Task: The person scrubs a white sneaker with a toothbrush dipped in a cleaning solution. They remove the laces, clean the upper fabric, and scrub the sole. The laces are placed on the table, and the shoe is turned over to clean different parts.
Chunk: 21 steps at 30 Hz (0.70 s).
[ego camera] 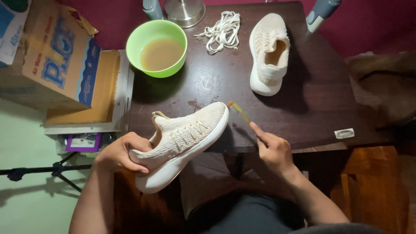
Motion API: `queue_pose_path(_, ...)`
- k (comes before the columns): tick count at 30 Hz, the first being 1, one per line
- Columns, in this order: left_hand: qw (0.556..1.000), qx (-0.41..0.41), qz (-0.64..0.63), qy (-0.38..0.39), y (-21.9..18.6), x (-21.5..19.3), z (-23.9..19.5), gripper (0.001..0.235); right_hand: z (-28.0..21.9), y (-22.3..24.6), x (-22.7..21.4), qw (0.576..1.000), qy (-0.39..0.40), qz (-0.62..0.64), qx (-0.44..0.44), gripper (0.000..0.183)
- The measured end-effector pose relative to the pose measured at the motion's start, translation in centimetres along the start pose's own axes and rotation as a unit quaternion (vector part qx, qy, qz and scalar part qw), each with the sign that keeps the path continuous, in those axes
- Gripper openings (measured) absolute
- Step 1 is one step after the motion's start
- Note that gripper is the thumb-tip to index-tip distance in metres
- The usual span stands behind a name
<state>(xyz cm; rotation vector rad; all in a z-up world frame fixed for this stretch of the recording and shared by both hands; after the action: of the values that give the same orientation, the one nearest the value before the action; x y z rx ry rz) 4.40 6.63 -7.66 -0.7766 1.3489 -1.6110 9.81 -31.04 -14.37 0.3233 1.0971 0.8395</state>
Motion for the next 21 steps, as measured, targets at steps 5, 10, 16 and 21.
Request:
queue_pose_path(5,0.999,0.006,0.025,0.021,0.9,-0.6,-0.5,0.033,-0.6,0.2,0.6,0.999,0.011,0.04,0.021,0.059)
queue_pose_path(10,0.996,0.012,0.081,0.042,-2.2,1.2,0.0,0.032,-0.1,-0.3,-0.1,0.997,-0.002,0.062,0.054,0.054)
queue_pose_path(16,0.873,-0.025,0.466,0.144,-1.3,10.7,-3.0,0.008,1.2,0.9,-2.0,0.999,-0.014,-0.024,0.017,0.052)
queue_pose_path(21,0.681,0.036,0.678,0.273,2.6,20.4,-4.4,0.028,1.9,4.1,-3.3,0.997,0.033,-0.065,0.031,0.063)
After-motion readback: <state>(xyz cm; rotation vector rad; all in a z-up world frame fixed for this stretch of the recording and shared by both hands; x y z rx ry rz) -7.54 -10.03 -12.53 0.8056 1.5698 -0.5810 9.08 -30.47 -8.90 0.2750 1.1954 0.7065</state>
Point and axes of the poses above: each hand's wrist, its own z-axis towards the middle knuckle, its own x-axis out of the palm, y = z × x, the point moved 8 cm from there along z, towards the middle knuckle, and after that the axes turned 11 degrees about -y, right-handed, at the moved point
